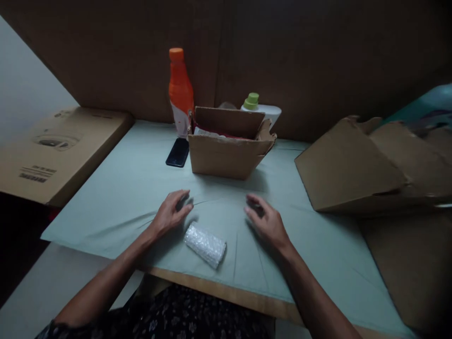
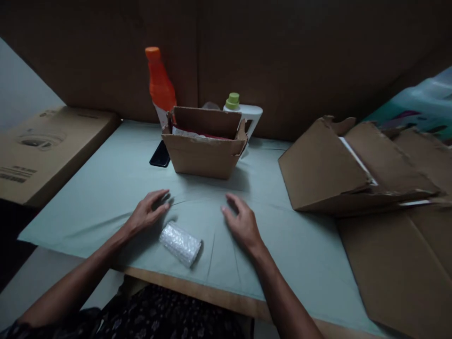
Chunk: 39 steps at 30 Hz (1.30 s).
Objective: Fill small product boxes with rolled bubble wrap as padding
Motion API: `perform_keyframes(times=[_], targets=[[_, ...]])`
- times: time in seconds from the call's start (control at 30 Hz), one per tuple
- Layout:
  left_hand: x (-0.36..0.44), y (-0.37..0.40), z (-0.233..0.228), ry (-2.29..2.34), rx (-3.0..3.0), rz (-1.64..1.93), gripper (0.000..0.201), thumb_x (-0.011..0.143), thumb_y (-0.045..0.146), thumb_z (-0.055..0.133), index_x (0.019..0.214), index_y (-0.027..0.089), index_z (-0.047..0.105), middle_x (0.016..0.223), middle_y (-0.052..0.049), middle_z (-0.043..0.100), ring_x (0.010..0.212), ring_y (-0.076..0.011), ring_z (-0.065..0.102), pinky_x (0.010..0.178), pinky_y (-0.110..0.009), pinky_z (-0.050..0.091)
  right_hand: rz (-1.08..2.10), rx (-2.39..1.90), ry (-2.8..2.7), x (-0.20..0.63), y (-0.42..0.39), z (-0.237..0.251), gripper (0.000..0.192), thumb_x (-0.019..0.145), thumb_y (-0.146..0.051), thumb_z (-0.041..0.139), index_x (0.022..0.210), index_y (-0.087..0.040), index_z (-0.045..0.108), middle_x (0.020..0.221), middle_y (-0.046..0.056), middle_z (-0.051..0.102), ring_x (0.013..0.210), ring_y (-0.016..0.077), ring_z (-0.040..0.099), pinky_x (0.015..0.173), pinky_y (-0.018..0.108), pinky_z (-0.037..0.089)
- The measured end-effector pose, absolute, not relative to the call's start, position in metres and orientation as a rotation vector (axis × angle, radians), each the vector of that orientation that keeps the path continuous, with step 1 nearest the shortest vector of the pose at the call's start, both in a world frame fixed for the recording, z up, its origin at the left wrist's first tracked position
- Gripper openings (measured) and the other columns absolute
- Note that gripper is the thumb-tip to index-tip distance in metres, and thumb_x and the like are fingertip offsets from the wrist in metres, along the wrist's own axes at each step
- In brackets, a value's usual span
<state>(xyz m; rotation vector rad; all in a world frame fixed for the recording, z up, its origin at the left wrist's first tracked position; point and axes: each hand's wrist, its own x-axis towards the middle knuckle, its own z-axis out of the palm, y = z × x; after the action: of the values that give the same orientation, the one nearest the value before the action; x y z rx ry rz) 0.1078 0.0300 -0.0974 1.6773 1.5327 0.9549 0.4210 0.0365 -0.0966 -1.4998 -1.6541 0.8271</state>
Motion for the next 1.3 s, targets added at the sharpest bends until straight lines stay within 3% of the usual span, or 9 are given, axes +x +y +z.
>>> perform_keyframes(times=[0.13, 0.2, 0.37, 0.53, 0.7, 0.83, 0.97, 1.07, 1.3], targets=[[0.102, -0.049, -0.097, 1.489, 1.726, 0.875, 0.051, 0.086, 0.042, 0.066, 0.132, 0.021, 0.062, 0.14, -0.014, 0.06, 0.138, -0.0333, 0.049, 0.117, -0.054, 0.038, 0.857, -1.18, -2.246, 0.394, -0.04, -0.088, 0.067, 0.08, -0.037, 0.074, 0.143, -0.027, 0.054, 0.147, 0.011, 0.057, 0.131, 0.0311, 0.054, 0.107, 0.051, 0.046], [0.11, -0.069, -0.098, 1.462, 1.694, 0.875, 0.058, 0.086, 0.041, 0.067, 0.139, 0.022, 0.056, 0.145, -0.014, 0.056, 0.14, -0.0334, 0.047, 0.117, -0.054, 0.037, 0.776, -1.091, -2.338, 0.375, -0.054, -0.091, 0.061, 0.081, -0.024, 0.07, 0.141, -0.026, 0.056, 0.146, 0.012, 0.058, 0.129, 0.0311, 0.056, 0.104, 0.051, 0.047], [0.134, -0.07, -0.091, 1.39, 1.537, 0.923, 0.074, 0.086, 0.038, 0.068, 0.152, 0.022, 0.039, 0.148, -0.015, 0.052, 0.137, -0.0326, 0.05, 0.116, -0.052, 0.039, 0.515, -1.142, -2.027, 0.359, -0.04, -0.089, 0.035, 0.092, -0.016, 0.053, 0.124, -0.025, 0.065, 0.117, 0.01, 0.073, 0.109, 0.0254, 0.068, 0.092, 0.043, 0.054], [0.149, -0.051, -0.09, 1.329, 1.374, 1.128, 0.077, 0.09, 0.04, 0.064, 0.155, 0.02, 0.029, 0.149, -0.017, 0.052, 0.136, -0.0306, 0.051, 0.113, -0.05, 0.041, 0.095, -1.14, -1.976, 0.365, -0.042, -0.078, 0.044, 0.09, -0.008, 0.05, 0.13, -0.025, 0.06, 0.14, 0.013, 0.06, 0.128, 0.0297, 0.058, 0.098, 0.049, 0.049], [0.157, -0.048, -0.101, 1.39, 1.344, 1.087, 0.069, 0.089, 0.044, 0.063, 0.148, 0.017, 0.04, 0.147, -0.019, 0.052, 0.137, -0.0318, 0.05, 0.114, -0.051, 0.039, 0.309, -1.0, -2.181, 0.369, -0.071, -0.09, 0.043, 0.089, -0.011, 0.054, 0.129, -0.026, 0.06, 0.142, 0.01, 0.06, 0.133, 0.0282, 0.054, 0.103, 0.049, 0.049], [0.161, -0.053, -0.106, 1.448, 1.515, 1.105, 0.071, 0.084, 0.043, 0.069, 0.145, 0.019, 0.046, 0.149, -0.017, 0.05, 0.138, -0.0328, 0.048, 0.117, -0.053, 0.037, 0.385, -1.345, -1.842, 0.386, -0.073, -0.104, 0.033, 0.095, -0.022, 0.054, 0.127, -0.025, 0.062, 0.133, 0.011, 0.065, 0.124, 0.0262, 0.061, 0.102, 0.048, 0.052], [0.17, -0.054, -0.106, 1.431, 1.606, 1.068, 0.086, 0.076, 0.045, 0.075, 0.15, 0.02, 0.04, 0.155, -0.017, 0.042, 0.144, -0.036, 0.04, 0.12, -0.056, 0.031, 0.427, -1.379, -1.925, 0.38, -0.063, -0.109, 0.048, 0.091, -0.032, 0.06, 0.139, -0.024, 0.057, 0.137, 0.012, 0.063, 0.127, 0.0296, 0.058, 0.104, 0.051, 0.05], [0.173, -0.055, -0.105, 1.412, 1.54, 1.045, 0.092, 0.077, 0.048, 0.074, 0.153, 0.017, 0.033, 0.157, -0.019, 0.039, 0.147, -0.0365, 0.035, 0.121, -0.055, 0.029, 0.457, -1.18, -2.134, 0.359, -0.067, -0.103, 0.04, 0.09, -0.023, 0.057, 0.129, -0.027, 0.066, 0.144, 0.01, 0.06, 0.136, 0.0315, 0.051, 0.105, 0.053, 0.048], [0.147, -0.069, -0.117, 1.541, 1.377, 1.191, 0.069, 0.086, 0.029, 0.059, 0.151, 0.018, 0.037, 0.152, -0.017, 0.046, 0.136, -0.0298, 0.049, 0.115, -0.049, 0.039, 0.522, -1.177, -2.041, 0.353, -0.078, -0.108, 0.029, 0.098, -0.028, 0.052, 0.121, -0.026, 0.069, 0.132, 0.009, 0.068, 0.125, 0.0257, 0.06, 0.103, 0.048, 0.05]])
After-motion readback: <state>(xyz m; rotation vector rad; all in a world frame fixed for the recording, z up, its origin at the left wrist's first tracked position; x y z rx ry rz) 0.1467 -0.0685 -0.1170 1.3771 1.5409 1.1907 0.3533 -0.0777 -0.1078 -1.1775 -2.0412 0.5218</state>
